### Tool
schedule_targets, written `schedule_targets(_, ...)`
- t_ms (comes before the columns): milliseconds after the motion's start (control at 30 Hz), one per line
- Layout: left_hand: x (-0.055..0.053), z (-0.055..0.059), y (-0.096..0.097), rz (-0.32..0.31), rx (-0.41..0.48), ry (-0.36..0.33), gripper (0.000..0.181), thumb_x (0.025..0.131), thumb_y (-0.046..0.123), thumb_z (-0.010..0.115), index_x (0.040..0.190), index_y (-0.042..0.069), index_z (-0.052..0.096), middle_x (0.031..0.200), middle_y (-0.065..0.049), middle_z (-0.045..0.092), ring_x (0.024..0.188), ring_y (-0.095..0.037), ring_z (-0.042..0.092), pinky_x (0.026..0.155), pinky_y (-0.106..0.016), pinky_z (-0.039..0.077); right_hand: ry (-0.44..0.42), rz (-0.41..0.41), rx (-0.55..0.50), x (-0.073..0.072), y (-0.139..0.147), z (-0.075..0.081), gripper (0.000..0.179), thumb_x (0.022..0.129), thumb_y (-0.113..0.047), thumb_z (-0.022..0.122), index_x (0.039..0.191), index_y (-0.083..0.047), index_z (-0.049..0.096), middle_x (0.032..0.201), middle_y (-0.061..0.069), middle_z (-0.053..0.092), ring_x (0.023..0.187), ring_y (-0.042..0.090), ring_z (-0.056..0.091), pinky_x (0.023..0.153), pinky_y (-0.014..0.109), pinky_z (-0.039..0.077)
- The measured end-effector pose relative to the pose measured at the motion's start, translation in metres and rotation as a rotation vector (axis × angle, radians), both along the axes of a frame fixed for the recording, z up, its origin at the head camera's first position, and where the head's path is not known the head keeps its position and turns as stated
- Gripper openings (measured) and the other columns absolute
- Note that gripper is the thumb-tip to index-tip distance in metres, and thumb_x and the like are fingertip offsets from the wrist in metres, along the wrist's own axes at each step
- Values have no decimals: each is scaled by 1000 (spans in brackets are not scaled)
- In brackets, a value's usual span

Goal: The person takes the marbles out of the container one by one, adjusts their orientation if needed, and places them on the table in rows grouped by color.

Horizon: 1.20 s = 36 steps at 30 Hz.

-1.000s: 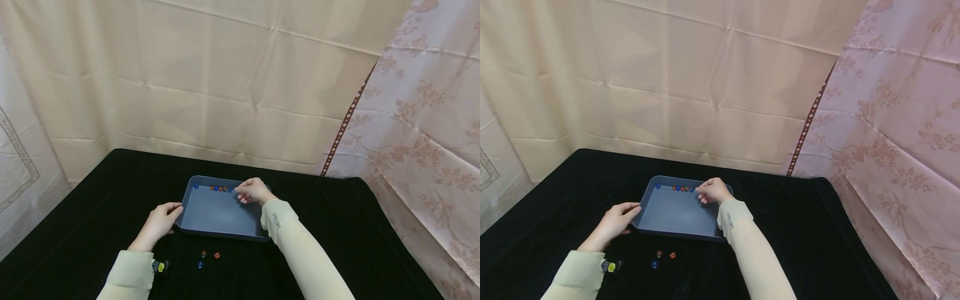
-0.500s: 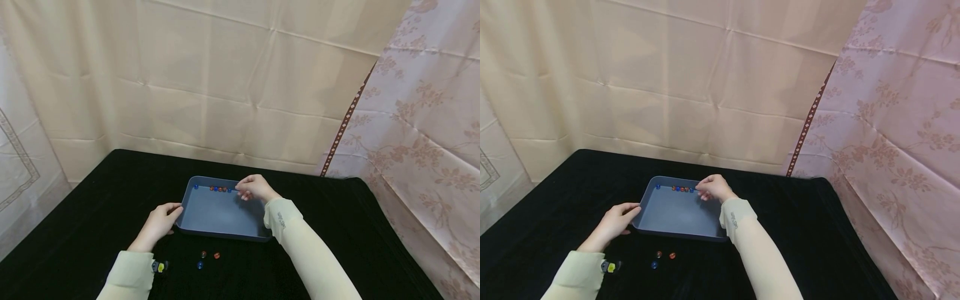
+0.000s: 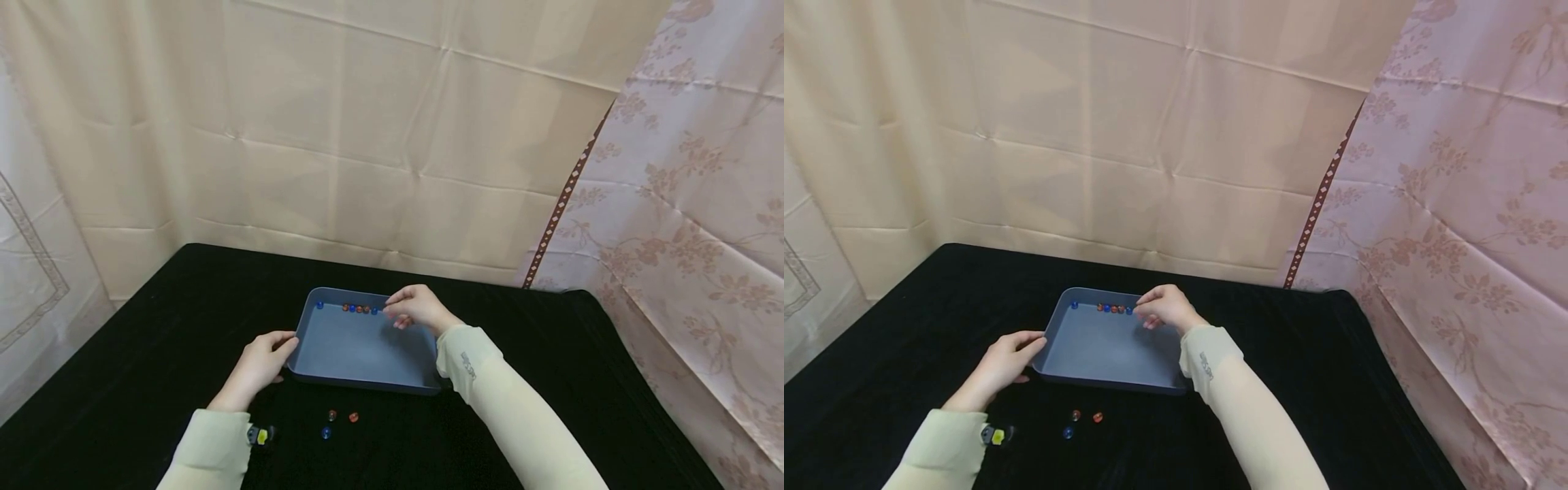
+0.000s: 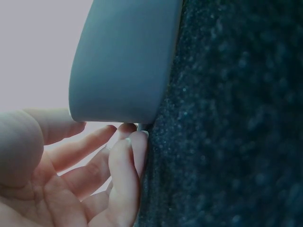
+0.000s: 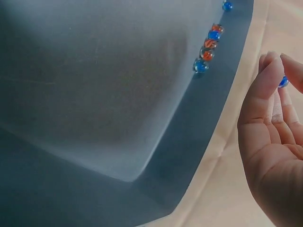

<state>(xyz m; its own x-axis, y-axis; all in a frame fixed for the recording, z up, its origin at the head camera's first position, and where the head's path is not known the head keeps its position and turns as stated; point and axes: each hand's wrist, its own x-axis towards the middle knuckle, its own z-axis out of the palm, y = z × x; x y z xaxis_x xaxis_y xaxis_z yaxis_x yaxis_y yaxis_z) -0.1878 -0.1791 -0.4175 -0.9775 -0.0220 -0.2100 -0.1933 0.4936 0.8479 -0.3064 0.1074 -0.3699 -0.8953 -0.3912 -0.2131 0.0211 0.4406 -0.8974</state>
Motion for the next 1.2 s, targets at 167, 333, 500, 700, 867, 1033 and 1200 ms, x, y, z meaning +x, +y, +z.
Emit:
schedule_targets(167, 1, 1, 0, 0, 1, 1, 45, 105, 27, 45, 138, -4, 50, 122, -23, 62, 99, -26, 66, 75, -40, 61, 20, 22, 6, 3, 1, 2, 30, 91, -10, 70, 114, 8, 64, 103, 22, 73, 63, 12, 65, 66, 29, 61)
schedule_targets(333, 1, 2, 0, -1, 3, 5, 45, 105, 27, 45, 138, -4, 50, 121, -23, 63, 99, -25, 65, 75, -39, 61, 10, 23, -2, 9, -1, 7, 31, 90, -11, 71, 115, 6, 65, 98, 17, 75, 66, 13, 67, 71, 35, 62)
schedule_targets(500, 1, 1, 0, -5, 10, 7, 45, 105, 27, 45, 138, -4, 50, 121, -23, 63, 99, -26, 65, 75, -39, 61, 0, 29, -17, 14, 0, 10, 34, 89, -11, 72, 117, 7, 63, 94, 12, 75, 67, 14, 68, 78, 43, 62)
schedule_targets(700, 1, 1, -1, -9, 15, 9, 45, 105, 27, 45, 138, -4, 50, 121, -23, 63, 99, -26, 65, 75, -39, 62, -4, 27, -22, 19, 6, 9, 34, 89, -11, 72, 117, 6, 63, 90, 7, 74, 68, 13, 68, 73, 35, 62)
schedule_targets(867, 2, 0, -1, -7, 13, 14, 45, 105, 27, 45, 137, -4, 50, 121, -22, 63, 99, -26, 66, 75, -39, 62, 11, 34, -24, 23, 11, 9, 28, 89, -12, 72, 112, 1, 65, 90, 7, 74, 68, 14, 68, 79, 43, 62)
schedule_targets(1033, 2, 0, 0, -5, 11, 12, 45, 105, 27, 45, 138, -4, 50, 120, -22, 63, 99, -26, 66, 74, -39, 61, 13, 37, -26, 28, 14, 9, 32, 89, -11, 72, 115, 3, 63, 88, 6, 74, 69, 15, 68, 77, 41, 62)
schedule_targets(1200, 2, 1, 0, -4, 10, 7, 46, 106, 27, 45, 138, -4, 50, 121, -23, 63, 100, -26, 65, 75, -39, 61, 4, 61, -41, 31, 18, 7, 37, 88, -12, 73, 118, 6, 60, 89, 10, 74, 69, 15, 68, 75, 39, 62)
